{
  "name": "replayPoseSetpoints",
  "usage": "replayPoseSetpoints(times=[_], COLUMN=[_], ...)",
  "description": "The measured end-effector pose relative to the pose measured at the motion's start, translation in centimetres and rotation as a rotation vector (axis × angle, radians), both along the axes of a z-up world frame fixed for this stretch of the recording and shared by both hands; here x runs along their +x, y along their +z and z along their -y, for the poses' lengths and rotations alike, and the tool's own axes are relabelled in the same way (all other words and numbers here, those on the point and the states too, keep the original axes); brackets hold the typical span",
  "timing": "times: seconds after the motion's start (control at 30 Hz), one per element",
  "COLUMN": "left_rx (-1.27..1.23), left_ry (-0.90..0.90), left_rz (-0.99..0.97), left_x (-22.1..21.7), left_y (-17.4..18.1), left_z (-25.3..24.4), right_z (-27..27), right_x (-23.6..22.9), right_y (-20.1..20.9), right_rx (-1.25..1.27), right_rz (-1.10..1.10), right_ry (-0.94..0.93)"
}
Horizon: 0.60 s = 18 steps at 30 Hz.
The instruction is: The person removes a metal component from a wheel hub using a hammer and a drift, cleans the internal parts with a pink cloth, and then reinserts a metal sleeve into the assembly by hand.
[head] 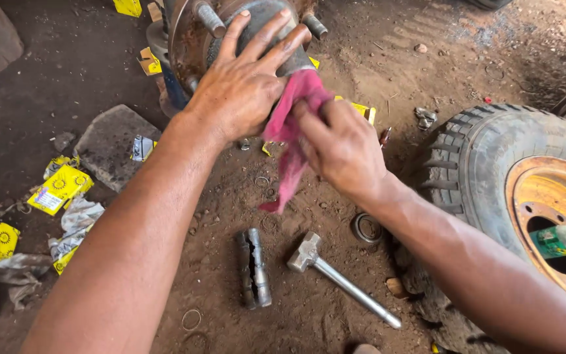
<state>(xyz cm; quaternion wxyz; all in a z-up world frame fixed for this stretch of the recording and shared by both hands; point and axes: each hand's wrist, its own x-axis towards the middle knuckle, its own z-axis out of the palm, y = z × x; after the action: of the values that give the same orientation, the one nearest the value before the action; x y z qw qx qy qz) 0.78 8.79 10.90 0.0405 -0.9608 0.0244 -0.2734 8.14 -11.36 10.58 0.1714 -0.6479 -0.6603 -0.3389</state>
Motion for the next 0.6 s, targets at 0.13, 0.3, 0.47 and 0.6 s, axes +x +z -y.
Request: replayPoseSetpoints(times=[0.13,0.3,0.47,0.6], left_rx=[0.060,0.062,0.031,0.019], left_ry=[-0.015,0.043,0.044,0.069], left_rz=[0.046,0.033,0.002,-0.084], left_x=[0.1,0.4,0.2,-0.1], left_y=[-0.5,-0.7,0.1,1.0], left_z=[-0.3,0.0,0.4,0.7], right_z=[-0.8,-0.8,-1.4,-0.7], right_x=[0.8,1.4,1.9,3.2], right_y=[-2.6,-3.5,-4.9,-7.5], right_rx=[-0.062,-0.032,-0.234,-0.172], right_rz=[0.068,0.078,0.008,-0.030], right_ry=[0.022,0.099,0.013,0.046])
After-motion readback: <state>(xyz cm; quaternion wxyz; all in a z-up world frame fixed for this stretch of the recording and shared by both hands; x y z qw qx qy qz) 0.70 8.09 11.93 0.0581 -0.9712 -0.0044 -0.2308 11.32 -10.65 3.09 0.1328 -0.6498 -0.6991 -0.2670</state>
